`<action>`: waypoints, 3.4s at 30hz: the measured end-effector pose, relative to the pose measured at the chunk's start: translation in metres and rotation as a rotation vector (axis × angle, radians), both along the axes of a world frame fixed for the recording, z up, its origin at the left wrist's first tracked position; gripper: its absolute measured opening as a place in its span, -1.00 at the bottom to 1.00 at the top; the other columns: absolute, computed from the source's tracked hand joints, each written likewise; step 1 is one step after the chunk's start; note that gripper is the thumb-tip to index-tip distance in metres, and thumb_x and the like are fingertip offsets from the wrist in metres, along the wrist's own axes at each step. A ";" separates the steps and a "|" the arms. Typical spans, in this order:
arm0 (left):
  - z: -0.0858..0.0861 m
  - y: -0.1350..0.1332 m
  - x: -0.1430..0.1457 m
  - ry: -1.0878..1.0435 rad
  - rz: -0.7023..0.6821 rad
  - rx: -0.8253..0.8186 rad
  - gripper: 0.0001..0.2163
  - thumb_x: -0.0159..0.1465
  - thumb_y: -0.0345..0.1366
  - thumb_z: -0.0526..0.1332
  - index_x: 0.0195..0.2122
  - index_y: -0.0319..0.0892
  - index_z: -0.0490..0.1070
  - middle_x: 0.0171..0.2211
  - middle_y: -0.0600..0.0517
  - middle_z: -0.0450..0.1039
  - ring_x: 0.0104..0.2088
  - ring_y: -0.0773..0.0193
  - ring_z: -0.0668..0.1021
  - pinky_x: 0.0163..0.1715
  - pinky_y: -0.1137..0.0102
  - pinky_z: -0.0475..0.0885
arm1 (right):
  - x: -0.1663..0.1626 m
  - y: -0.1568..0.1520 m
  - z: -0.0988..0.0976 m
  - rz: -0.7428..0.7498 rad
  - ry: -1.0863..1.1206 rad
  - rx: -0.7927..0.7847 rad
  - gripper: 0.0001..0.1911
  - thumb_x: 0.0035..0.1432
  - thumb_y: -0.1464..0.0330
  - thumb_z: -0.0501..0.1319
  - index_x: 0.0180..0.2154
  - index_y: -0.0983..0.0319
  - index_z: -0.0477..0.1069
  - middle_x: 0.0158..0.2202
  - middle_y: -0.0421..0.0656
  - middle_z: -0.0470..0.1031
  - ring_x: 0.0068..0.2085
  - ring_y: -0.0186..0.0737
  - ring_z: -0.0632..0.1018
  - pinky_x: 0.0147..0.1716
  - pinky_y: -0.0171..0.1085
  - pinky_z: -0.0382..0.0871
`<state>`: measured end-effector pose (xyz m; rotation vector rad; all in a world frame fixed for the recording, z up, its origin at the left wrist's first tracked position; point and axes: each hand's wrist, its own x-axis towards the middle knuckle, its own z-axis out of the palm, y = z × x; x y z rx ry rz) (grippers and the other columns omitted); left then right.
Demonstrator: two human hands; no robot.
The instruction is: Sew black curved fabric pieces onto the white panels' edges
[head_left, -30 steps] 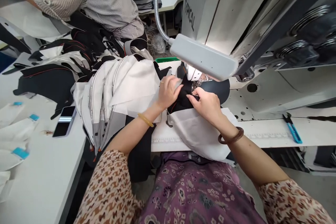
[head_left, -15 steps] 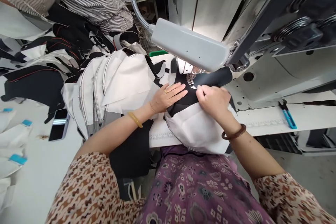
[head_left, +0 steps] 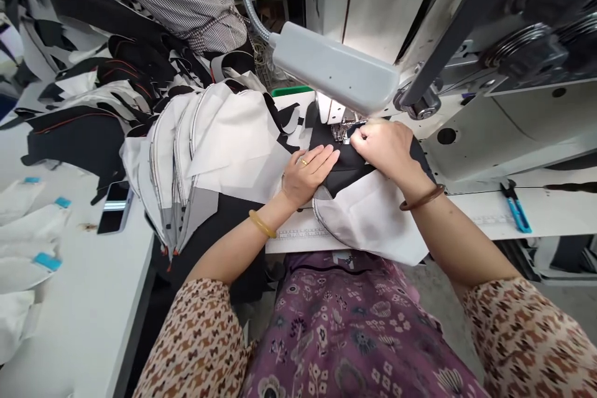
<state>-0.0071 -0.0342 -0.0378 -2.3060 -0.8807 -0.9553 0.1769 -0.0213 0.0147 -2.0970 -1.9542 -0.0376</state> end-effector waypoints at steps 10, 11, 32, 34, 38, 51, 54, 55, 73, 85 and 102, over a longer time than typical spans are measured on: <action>0.008 -0.015 0.023 -0.110 0.092 -0.245 -0.70 0.36 -0.36 -0.07 -0.09 -0.08 0.44 -0.13 -0.01 0.52 -0.17 0.25 0.53 -0.22 0.29 0.29 | 0.009 0.033 -0.008 0.068 0.002 -0.019 -0.66 -0.02 0.27 -0.01 -0.47 0.27 0.50 -0.49 -0.05 0.45 -0.45 -0.25 0.33 -0.46 -0.29 -0.08; 0.008 -0.016 0.024 -0.116 0.094 -0.252 -0.70 0.36 -0.36 -0.07 -0.09 -0.09 0.44 -0.13 -0.02 0.52 -0.17 0.24 0.53 -0.22 0.29 0.29 | 0.009 0.034 -0.008 0.076 -0.001 -0.023 -0.66 -0.02 0.27 -0.01 -0.46 0.27 0.50 -0.46 -0.05 0.47 -0.43 -0.23 0.34 -0.46 -0.28 -0.08; 0.007 -0.013 0.015 0.060 0.047 -0.087 -0.72 0.33 -0.38 0.00 0.00 -0.04 0.37 -0.10 -0.02 0.50 -0.14 0.22 0.53 -0.18 0.29 0.28 | 0.008 0.038 -0.011 0.135 0.091 0.011 -0.71 0.01 0.31 0.02 -0.54 0.26 0.45 -0.55 -0.09 0.41 -0.43 -0.25 0.36 -0.39 -0.28 0.06; 0.007 -0.013 0.013 0.042 0.021 -0.093 -0.71 0.33 -0.36 0.01 0.02 -0.01 0.36 -0.09 -0.03 0.50 -0.12 0.22 0.52 -0.16 0.29 0.27 | 0.008 0.034 -0.010 0.160 0.100 0.043 -0.70 0.06 0.29 0.01 -0.49 0.25 0.46 -0.47 -0.09 0.45 -0.34 -0.22 0.40 -0.31 -0.27 0.11; 0.005 -0.009 0.009 -0.033 -0.046 -0.190 -0.70 0.32 -0.34 0.04 0.05 0.04 0.33 -0.05 -0.05 0.46 -0.06 0.20 0.49 -0.10 0.25 0.24 | 0.031 0.000 -0.017 0.209 0.081 0.255 -0.66 0.20 0.27 -0.07 -0.20 0.25 0.42 -0.10 -0.08 0.43 -0.05 -0.21 0.35 -0.10 -0.27 0.13; 0.006 -0.006 0.008 0.044 -0.029 0.042 -0.66 0.29 -0.40 0.08 0.07 0.02 0.32 -0.10 -0.03 0.49 -0.12 0.20 0.52 -0.23 0.34 0.35 | 0.274 -0.199 -0.159 -0.487 0.032 -0.018 -0.62 0.16 0.34 -0.04 -0.04 0.30 0.37 -0.01 0.10 0.35 -0.09 -0.07 0.32 -0.15 -0.17 0.17; 0.007 -0.005 0.008 0.064 -0.025 0.043 -0.66 0.29 -0.42 0.07 0.07 0.01 0.32 -0.11 -0.03 0.50 -0.13 0.20 0.53 -0.26 0.35 0.35 | 0.313 -0.201 -0.161 -0.557 0.058 -0.077 -0.68 0.11 0.44 0.00 -0.16 0.29 0.45 -0.15 0.08 0.42 -0.18 -0.13 0.36 -0.23 -0.21 0.16; 0.007 -0.006 0.009 0.059 -0.022 0.021 -0.66 0.29 -0.42 0.07 0.06 0.01 0.33 -0.11 -0.03 0.50 -0.13 0.20 0.52 -0.26 0.35 0.35 | 0.325 -0.200 -0.159 -0.588 0.062 -0.088 -0.69 0.08 0.46 0.02 -0.19 0.31 0.46 -0.16 0.11 0.41 -0.20 -0.13 0.37 -0.24 -0.21 0.15; 0.014 -0.025 0.021 0.121 0.161 -0.090 -0.75 0.30 -0.42 0.04 -0.06 -0.09 0.39 -0.07 -0.04 0.48 -0.09 0.23 0.51 -0.20 0.34 0.36 | 0.051 -0.210 -0.151 0.295 0.067 0.164 -0.31 0.02 0.13 0.15 0.18 0.23 0.13 0.16 0.05 0.20 0.24 0.07 0.12 0.17 0.07 0.06; 0.015 -0.022 0.012 0.234 0.113 0.085 -0.76 0.26 -0.41 0.08 -0.06 -0.15 0.35 -0.04 -0.08 0.44 -0.09 0.20 0.49 -0.10 0.25 0.38 | 0.159 -0.159 -0.176 0.126 -0.121 0.274 -0.31 -0.08 0.55 -0.04 0.17 0.23 0.15 0.10 -0.03 0.28 0.13 -0.01 0.30 0.01 -0.06 0.29; 0.053 -0.028 0.012 0.489 0.085 -0.225 -0.67 0.21 -0.45 0.03 0.02 -0.30 0.27 -0.03 -0.19 0.39 -0.05 0.11 0.47 0.02 0.14 0.28 | -0.035 -0.100 -0.043 0.278 0.122 0.412 -0.56 -0.22 0.24 0.31 -0.29 0.27 0.24 -0.14 -0.06 0.35 -0.09 -0.11 0.36 -0.01 -0.02 0.24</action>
